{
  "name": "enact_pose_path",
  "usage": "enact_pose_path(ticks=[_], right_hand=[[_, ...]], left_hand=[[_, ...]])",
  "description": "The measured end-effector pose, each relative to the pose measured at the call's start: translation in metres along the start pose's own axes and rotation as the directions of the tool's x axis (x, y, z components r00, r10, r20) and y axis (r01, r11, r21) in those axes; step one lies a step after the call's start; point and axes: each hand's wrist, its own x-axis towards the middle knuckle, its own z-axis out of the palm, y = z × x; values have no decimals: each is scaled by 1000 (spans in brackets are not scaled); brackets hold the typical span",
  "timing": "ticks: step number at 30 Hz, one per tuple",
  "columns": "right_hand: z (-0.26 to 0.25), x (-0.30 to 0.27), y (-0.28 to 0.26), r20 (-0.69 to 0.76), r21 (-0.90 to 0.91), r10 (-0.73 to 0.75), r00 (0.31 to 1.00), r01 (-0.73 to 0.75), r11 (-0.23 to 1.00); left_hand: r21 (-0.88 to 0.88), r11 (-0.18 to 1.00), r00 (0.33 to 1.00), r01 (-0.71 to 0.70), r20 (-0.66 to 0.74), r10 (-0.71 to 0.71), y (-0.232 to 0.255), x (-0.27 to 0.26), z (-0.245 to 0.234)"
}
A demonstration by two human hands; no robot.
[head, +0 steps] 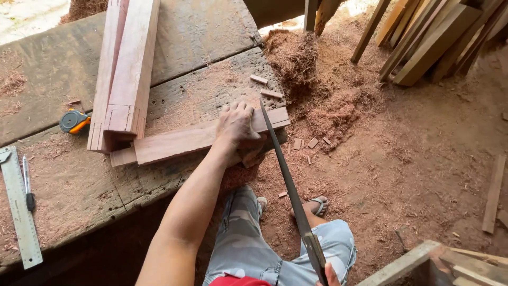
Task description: The person uses a hand saw to cut a piece of light-colored wood on a wooden workbench. The person holds the wood steady with one hand while sawing with the other, creating sawdust on the floor.
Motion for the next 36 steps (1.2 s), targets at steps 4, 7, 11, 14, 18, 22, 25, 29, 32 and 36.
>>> enact_pose_path(ticks=[4,7,11,14,18,22,25,29,32,36], right_hand=[[49,182,-32,50,54,36,998,-39,998],[109,301,-39,43,44,14,999,-16,999],[115,341,-60,-14,15,-56,998,56,998],[104,352,-79,12,31,-22,1000,22,999],[70,271,-73,147,20,153,977,-158,987],[33,82,-9,18,97,218,976,-218,971],[24,13,18,-156,16,177,972,-177,984],[66,187,-33,74,91,99,992,-106,990],[137,308,-24,-112,46,-153,982,159,986],[134,306,-18,-120,45,-144,982,151,988]], left_hand=[[23,999,1000,-31,-7,31,-1,1,0],[-20,1000,1000,-23,-5,23,9,-10,-19],[-53,999,1000,4,12,-3,8,-8,-19],[24,999,999,-22,-40,23,2,-3,-3],[20,1000,997,-21,-74,22,-4,2,12],[46,999,999,4,48,-7,0,0,6],[59,998,1000,-18,22,17,-2,-1,7],[74,996,998,-46,51,42,-8,9,14],[26,999,999,-36,-1,36,-8,9,14],[32,999,999,-20,31,19,-3,4,2]])
